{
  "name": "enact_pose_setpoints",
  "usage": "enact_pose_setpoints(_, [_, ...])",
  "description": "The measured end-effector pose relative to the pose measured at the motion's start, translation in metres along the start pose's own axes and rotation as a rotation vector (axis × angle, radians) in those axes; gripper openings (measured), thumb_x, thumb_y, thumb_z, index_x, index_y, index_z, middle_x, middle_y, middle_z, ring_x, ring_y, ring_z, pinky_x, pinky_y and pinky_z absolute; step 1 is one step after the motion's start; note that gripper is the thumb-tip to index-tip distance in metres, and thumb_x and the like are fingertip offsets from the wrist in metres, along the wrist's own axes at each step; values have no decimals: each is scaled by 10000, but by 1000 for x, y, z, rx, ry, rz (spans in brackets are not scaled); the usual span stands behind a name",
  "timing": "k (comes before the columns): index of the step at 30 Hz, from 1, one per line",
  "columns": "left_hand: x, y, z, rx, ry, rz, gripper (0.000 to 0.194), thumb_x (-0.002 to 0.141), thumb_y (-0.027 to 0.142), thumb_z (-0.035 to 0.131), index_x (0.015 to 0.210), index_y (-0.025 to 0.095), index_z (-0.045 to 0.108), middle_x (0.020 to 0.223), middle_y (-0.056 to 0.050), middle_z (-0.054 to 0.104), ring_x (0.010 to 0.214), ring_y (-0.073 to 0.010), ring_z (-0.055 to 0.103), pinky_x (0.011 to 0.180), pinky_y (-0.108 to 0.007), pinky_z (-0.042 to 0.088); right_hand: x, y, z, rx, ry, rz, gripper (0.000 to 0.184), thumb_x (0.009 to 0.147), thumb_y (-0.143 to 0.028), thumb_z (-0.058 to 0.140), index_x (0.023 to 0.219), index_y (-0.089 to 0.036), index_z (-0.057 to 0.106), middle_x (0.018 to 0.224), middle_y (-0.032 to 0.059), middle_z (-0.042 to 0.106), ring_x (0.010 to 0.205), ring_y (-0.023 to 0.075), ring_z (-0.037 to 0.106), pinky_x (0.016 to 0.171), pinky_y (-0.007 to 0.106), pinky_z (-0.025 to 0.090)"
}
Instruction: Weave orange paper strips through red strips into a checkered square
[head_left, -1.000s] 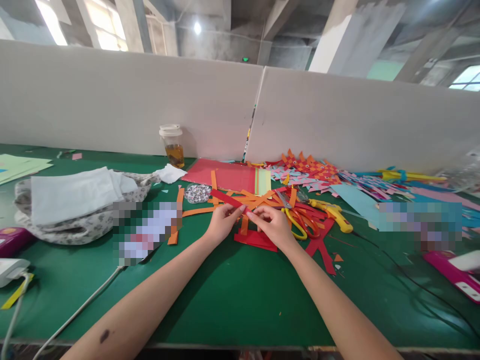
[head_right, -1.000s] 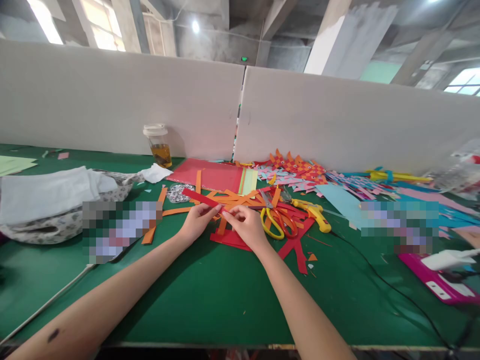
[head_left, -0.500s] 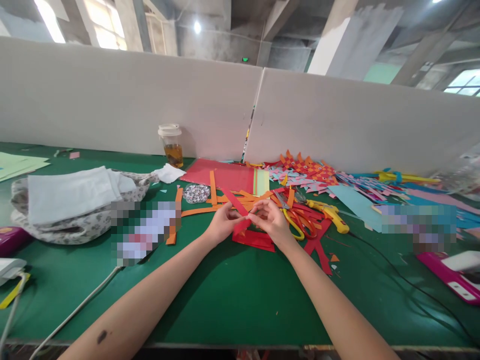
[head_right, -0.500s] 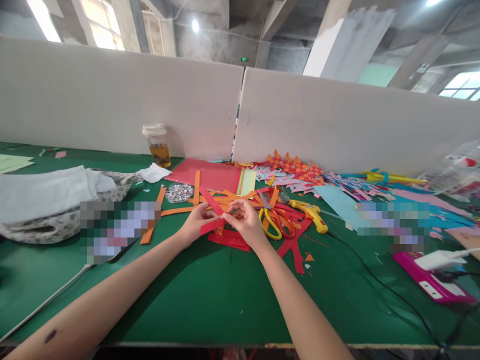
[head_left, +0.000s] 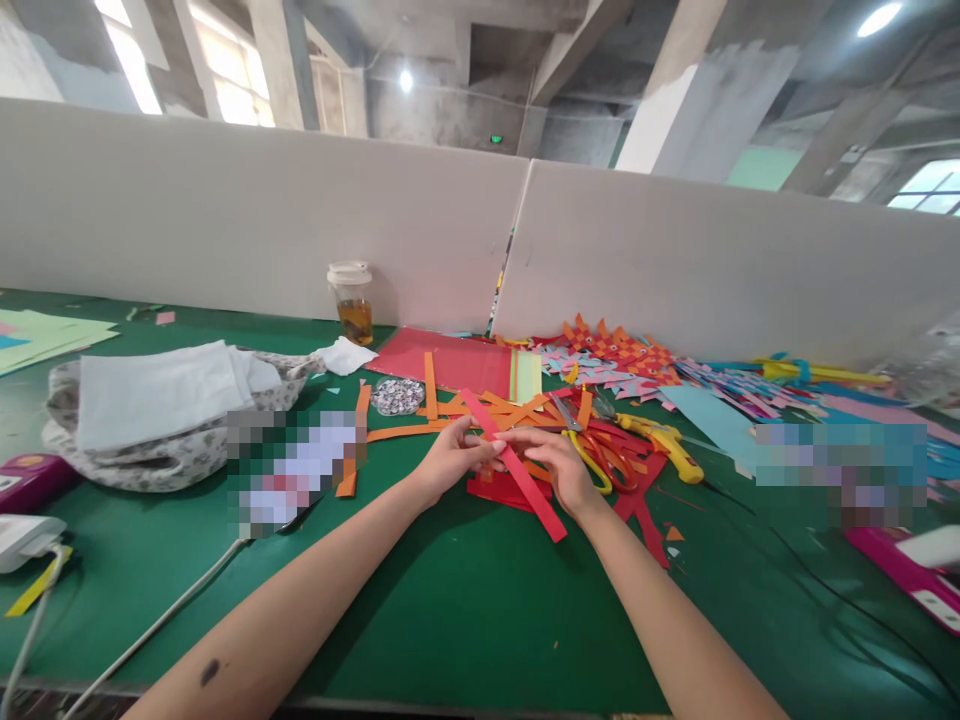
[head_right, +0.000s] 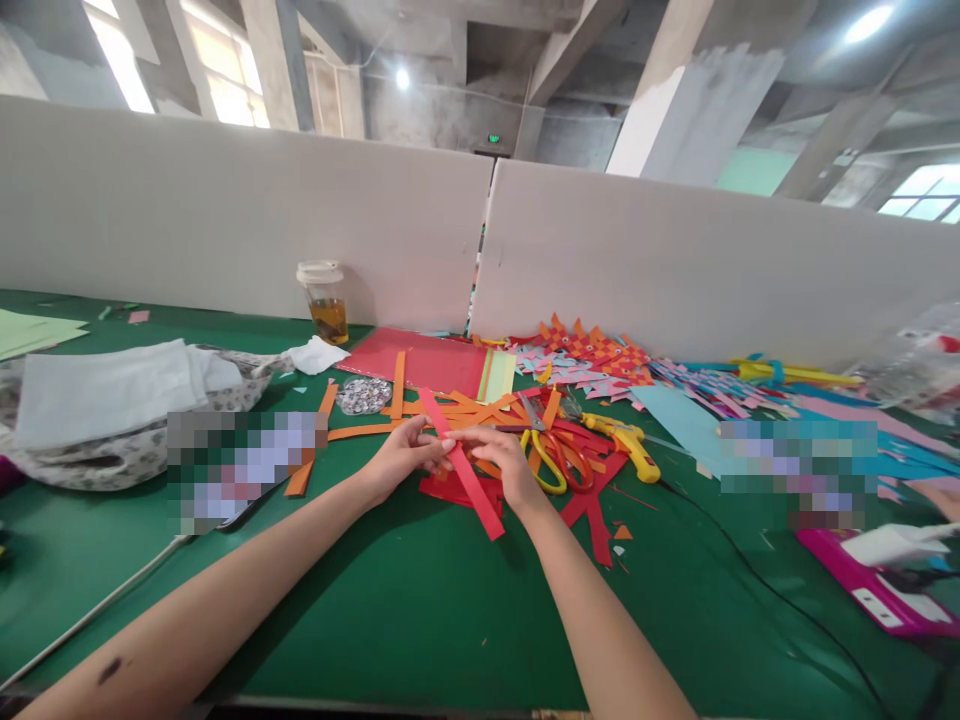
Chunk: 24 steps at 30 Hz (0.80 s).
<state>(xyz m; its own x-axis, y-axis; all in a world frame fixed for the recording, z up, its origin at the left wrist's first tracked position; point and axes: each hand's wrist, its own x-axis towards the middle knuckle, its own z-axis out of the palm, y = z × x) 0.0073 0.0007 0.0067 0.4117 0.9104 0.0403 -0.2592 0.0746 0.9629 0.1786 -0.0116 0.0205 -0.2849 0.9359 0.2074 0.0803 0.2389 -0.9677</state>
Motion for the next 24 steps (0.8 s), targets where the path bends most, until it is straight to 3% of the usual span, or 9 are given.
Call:
enact_pose_setpoints(4, [-1, 1, -1, -23, -31, -5, 375, 653, 355, 681, 916, 161, 497, 655, -16, 650, 594, -133, 639, 528, -192, 441, 0, -1, 1, -60, 22, 33, 260, 681, -204, 537, 879, -233, 704, 974, 18, 666, 904, 199, 601, 832, 334, 459])
enact_pose_setpoints(10, [-2, 5, -3, -90, -80, -13, 315, 692, 279, 626, 953, 161, 497, 683, -50, 670, 634, -168, 655, 556, -222, 462, 1, 2, 2, -95, 27, -2, 212, 697, -322, 638, 872, -220, 701, 928, 44, 675, 871, 195, 614, 813, 342, 478])
enact_pose_setpoints(15, [-2, 4, -6, -74, -108, -5, 266, 685, 260, 597, 920, 157, 528, 683, -53, 657, 585, -152, 623, 558, -245, 464, 2, 1, 0, -125, 62, 15, 242, 677, -403, 654, 755, -177, 696, 773, 35, 670, 732, 173, 606, 679, 294, 482])
enact_pose_setpoints(19, [-2, 4, -3, 65, 7, 95, 257, 631, 288, 667, 817, 153, 552, 725, -23, 591, 651, -125, 567, 602, -239, 461, 2, -5, 1, -249, 135, 35, 292, 669, -459, 641, 651, -168, 652, 611, -8, 600, 594, 134, 546, 546, 241, 427])
enact_pose_setpoints(22, [0, 3, 1, 211, 140, 216, 274, 582, 316, 716, 716, 158, 537, 740, 2, 533, 717, -112, 521, 633, -214, 437, 1, -7, 3, -285, 157, 26, 300, 668, -470, 636, 656, -170, 630, 614, -10, 584, 587, 128, 531, 539, 234, 415])
enact_pose_setpoints(24, [1, 0, 1, 237, 163, 258, 280, 596, 350, 708, 707, 158, 536, 743, 4, 527, 722, -110, 515, 638, -212, 430, 0, -5, 4, -283, 146, 14, 292, 661, -460, 646, 656, -169, 615, 641, -3, 593, 609, 133, 541, 560, 237, 425])
